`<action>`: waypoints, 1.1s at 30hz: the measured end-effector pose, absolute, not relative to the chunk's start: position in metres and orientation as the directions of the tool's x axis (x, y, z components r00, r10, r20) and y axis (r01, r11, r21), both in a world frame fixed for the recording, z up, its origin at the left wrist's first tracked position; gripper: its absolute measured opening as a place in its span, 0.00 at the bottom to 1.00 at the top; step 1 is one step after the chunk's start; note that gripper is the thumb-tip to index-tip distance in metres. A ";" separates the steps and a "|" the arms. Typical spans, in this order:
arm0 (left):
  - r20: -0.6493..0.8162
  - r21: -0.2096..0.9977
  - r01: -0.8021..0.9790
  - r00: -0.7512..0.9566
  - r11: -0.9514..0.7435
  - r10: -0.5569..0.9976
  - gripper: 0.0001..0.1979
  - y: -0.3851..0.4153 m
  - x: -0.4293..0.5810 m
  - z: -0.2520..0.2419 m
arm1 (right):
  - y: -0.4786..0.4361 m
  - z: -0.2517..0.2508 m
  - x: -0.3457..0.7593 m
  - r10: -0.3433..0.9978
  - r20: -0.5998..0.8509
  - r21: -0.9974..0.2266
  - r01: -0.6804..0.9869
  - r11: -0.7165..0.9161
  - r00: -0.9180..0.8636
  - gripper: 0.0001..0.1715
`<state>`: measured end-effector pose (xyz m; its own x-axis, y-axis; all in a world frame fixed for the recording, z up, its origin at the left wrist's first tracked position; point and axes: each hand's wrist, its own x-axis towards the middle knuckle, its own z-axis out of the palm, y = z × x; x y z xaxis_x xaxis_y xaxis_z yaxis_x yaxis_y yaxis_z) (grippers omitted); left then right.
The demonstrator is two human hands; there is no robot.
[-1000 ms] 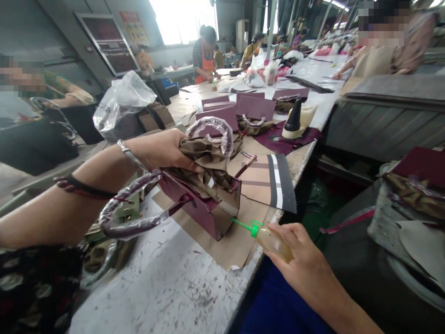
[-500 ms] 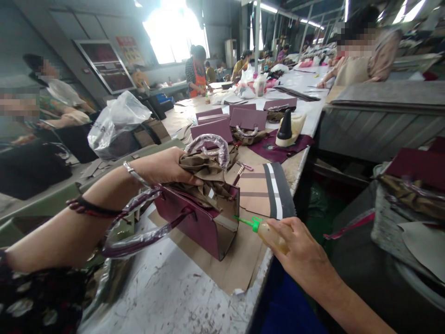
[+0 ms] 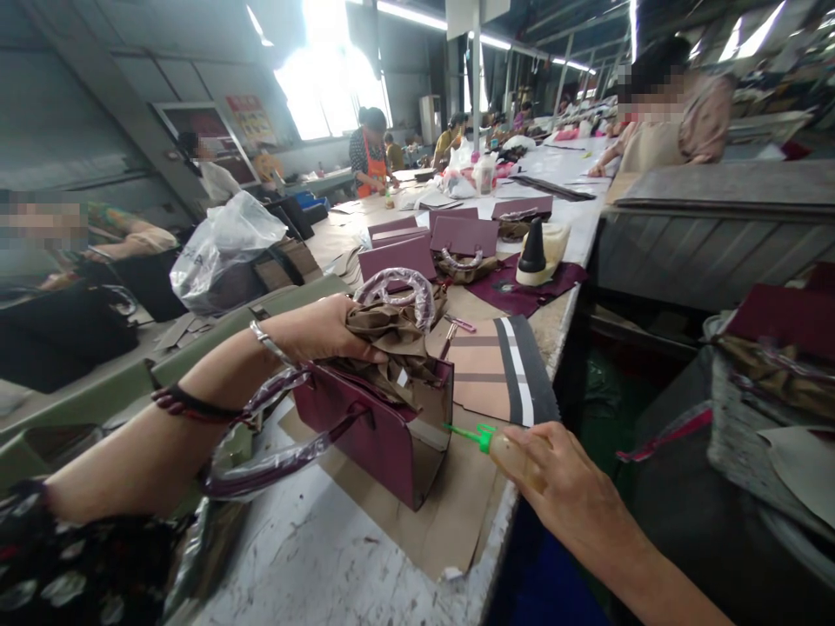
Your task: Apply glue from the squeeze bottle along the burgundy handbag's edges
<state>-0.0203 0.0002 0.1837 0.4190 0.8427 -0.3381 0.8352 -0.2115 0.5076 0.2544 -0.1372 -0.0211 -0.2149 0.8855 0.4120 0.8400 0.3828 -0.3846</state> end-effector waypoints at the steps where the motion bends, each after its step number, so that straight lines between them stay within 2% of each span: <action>1: -0.333 0.508 0.833 0.423 -0.218 0.843 0.20 0.001 -0.020 0.183 | -0.136 -0.017 0.256 0.879 0.429 -0.391 0.834 0.389 -0.209 0.16; 6: -0.309 0.464 0.853 0.407 -0.237 0.860 0.22 0.004 -0.019 0.182 | -0.132 -0.005 0.261 0.840 0.505 -0.401 0.809 0.430 -0.196 0.16; 13: -0.285 0.403 0.876 0.395 -0.265 0.873 0.21 0.006 -0.019 0.183 | -0.134 -0.023 0.258 0.904 0.362 -0.387 0.846 0.368 -0.228 0.15; 16: -0.290 0.393 0.881 0.390 -0.263 0.874 0.21 0.006 -0.020 0.182 | -0.136 -0.027 0.256 0.907 0.351 -0.383 0.848 0.366 -0.233 0.16; 21: -0.296 0.428 0.861 0.421 -0.275 0.857 0.20 0.007 -0.020 0.180 | -0.135 -0.028 0.256 0.903 0.356 -0.362 0.855 0.371 -0.241 0.19; 33: -0.285 0.557 0.788 0.478 -0.262 0.831 0.17 -0.002 -0.020 0.180 | -0.137 -0.040 0.256 0.893 0.365 -0.380 0.833 0.402 -0.264 0.17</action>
